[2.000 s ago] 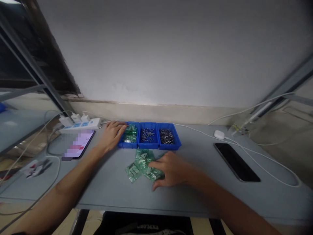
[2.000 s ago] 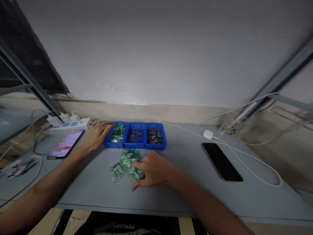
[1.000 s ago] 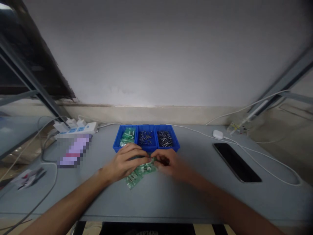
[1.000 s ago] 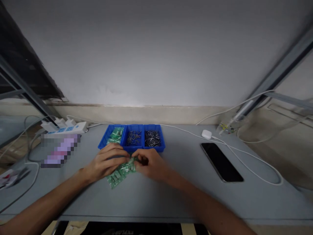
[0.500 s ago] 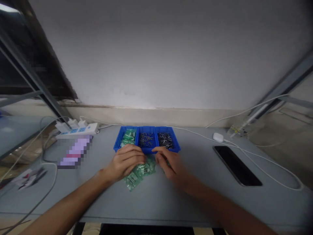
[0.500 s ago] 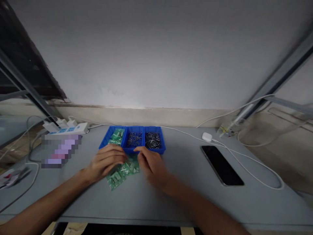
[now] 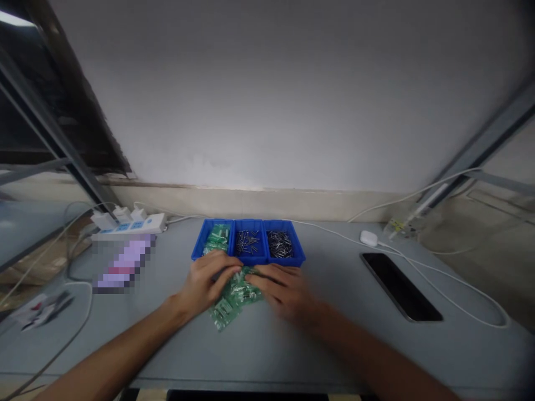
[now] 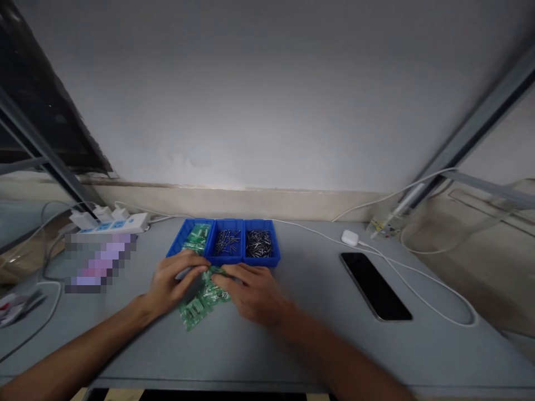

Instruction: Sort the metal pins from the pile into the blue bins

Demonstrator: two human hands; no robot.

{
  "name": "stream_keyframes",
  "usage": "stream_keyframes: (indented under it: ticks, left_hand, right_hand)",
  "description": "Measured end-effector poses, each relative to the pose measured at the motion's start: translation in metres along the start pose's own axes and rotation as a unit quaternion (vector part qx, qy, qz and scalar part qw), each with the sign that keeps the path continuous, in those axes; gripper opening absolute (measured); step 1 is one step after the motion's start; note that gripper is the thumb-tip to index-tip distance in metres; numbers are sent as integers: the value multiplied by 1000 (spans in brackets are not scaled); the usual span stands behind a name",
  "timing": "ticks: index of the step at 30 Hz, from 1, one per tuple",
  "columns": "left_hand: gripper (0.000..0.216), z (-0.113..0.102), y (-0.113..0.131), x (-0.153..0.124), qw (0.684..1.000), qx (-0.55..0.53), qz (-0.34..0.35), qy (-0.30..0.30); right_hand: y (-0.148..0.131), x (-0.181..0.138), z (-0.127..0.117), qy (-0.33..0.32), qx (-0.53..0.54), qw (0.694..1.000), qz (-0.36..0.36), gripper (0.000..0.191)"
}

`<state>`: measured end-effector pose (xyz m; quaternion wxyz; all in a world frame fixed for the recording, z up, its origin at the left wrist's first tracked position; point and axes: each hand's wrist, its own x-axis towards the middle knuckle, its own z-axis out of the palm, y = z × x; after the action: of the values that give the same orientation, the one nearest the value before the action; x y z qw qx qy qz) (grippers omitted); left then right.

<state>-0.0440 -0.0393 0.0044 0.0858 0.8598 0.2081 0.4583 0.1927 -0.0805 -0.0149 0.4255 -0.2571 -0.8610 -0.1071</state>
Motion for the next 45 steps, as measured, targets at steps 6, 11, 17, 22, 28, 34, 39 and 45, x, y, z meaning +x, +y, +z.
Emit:
stream_keyframes:
  ticks: [6,11,17,22,28,34,39,45]
  left_hand:
    - [14,-2,-2,0,999,-2,28,-35]
    - [23,-9,-3,2,997,-27,58,-51]
    - [35,-6,-3,2,994,-15,104,-18]
    - [23,-1,-1,1,998,-6,54,12]
    - [20,-5,-1,4,999,-14,47,-15]
    - [30,-5,-3,2,999,5,45,-15]
    - [25,-5,-7,2,999,13,41,-33]
    - [14,-5,-7,4,998,27,42,-42]
  right_hand:
    - [0,0,2,36,-22,998,40,17]
    - [0,-2,0,53,13,996,64,16]
    - [-2,-5,9,104,76,981,144,23]
    - [0,-10,13,88,83,982,146,19]
    - [-1,-5,4,65,89,989,102,26]
    - [0,-1,5,69,72,992,81,36]
    - [-1,0,4,51,32,992,112,19]
    - [-1,0,5,62,55,989,125,15]
